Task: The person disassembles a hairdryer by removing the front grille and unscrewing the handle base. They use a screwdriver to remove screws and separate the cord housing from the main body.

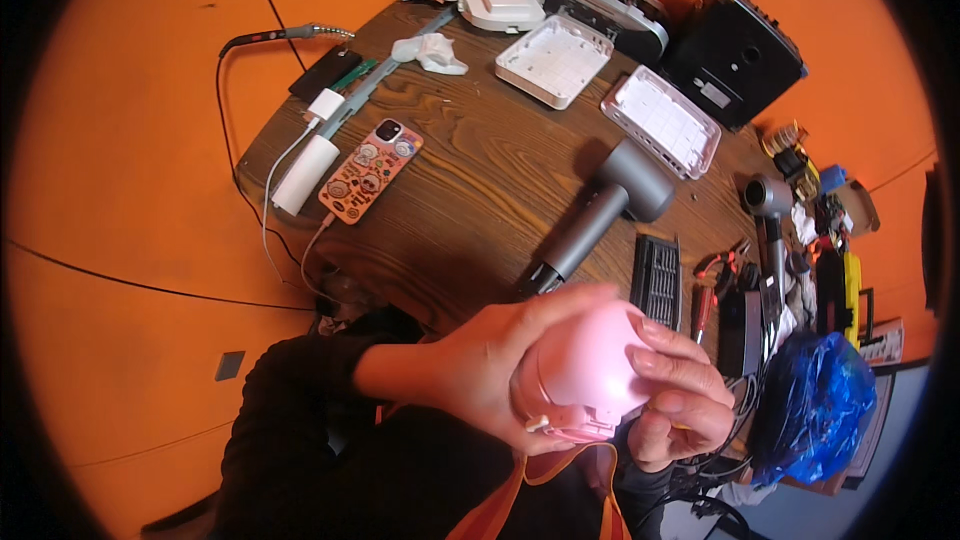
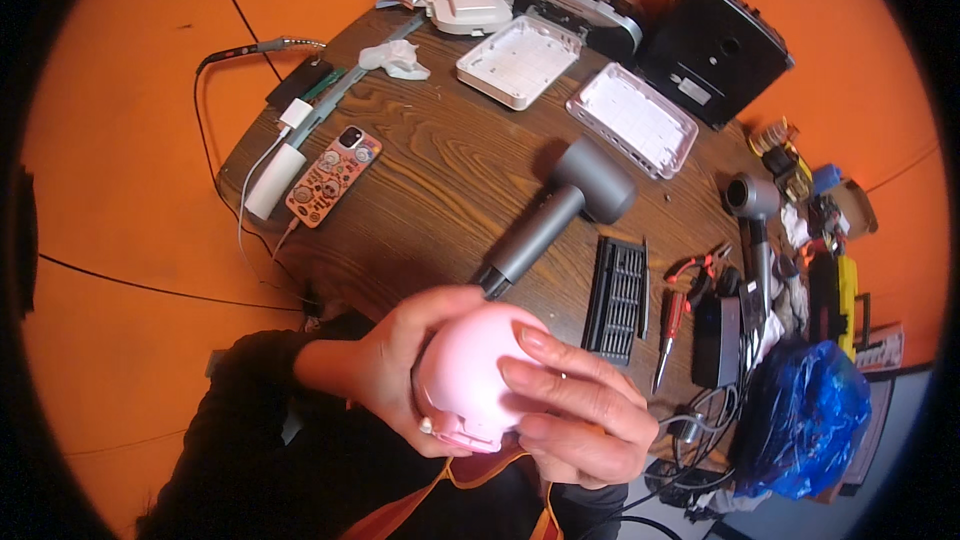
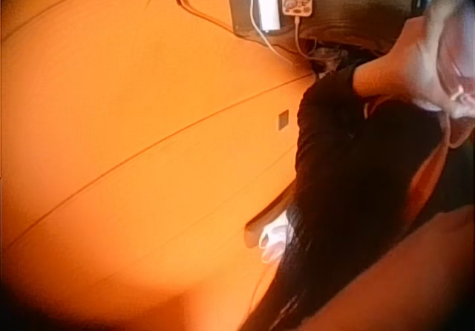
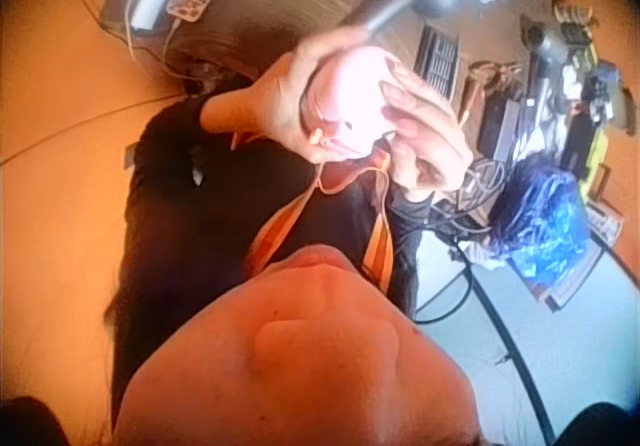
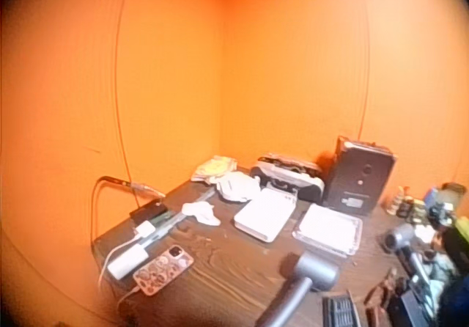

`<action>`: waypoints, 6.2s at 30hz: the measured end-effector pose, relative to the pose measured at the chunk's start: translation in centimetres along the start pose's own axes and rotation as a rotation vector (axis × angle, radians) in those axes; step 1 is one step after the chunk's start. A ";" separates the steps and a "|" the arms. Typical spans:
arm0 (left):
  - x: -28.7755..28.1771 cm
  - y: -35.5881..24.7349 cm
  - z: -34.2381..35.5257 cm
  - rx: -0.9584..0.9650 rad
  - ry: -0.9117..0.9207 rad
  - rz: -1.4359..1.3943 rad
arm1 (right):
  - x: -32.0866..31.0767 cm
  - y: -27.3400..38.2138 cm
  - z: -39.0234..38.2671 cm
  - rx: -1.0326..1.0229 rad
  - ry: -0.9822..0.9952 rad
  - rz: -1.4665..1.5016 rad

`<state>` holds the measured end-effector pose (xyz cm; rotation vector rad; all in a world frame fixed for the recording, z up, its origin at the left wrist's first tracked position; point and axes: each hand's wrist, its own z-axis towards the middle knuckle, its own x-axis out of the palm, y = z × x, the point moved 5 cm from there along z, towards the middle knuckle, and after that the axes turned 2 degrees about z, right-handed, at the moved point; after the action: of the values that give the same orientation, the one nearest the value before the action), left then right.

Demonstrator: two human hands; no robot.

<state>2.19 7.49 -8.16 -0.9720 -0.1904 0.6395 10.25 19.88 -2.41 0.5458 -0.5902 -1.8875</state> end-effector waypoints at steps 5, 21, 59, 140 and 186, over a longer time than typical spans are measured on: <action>-0.2 0.3 0.1 -0.029 0.015 -0.030 | -0.3 -0.5 -0.6 0.040 0.057 -0.125; -19.7 -0.6 7.8 0.049 -0.625 0.130 | -12.4 -7.8 -6.5 0.407 -0.905 0.289; -45.5 16.4 14.2 -0.269 -1.042 1.706 | -11.0 -12.0 -8.2 0.447 -1.033 0.132; -0.9 17.9 3.7 -0.697 -0.186 -0.204 | -4.2 -8.5 -15.4 0.982 -0.682 -0.013; -1.3 17.4 3.9 -0.655 -0.167 0.024 | -5.8 -6.8 -13.2 0.754 -0.265 -0.400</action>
<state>-7.82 16.44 -19.97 -1.5499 -0.5604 0.6948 15.62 25.63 -16.31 0.9522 -1.4836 -2.0935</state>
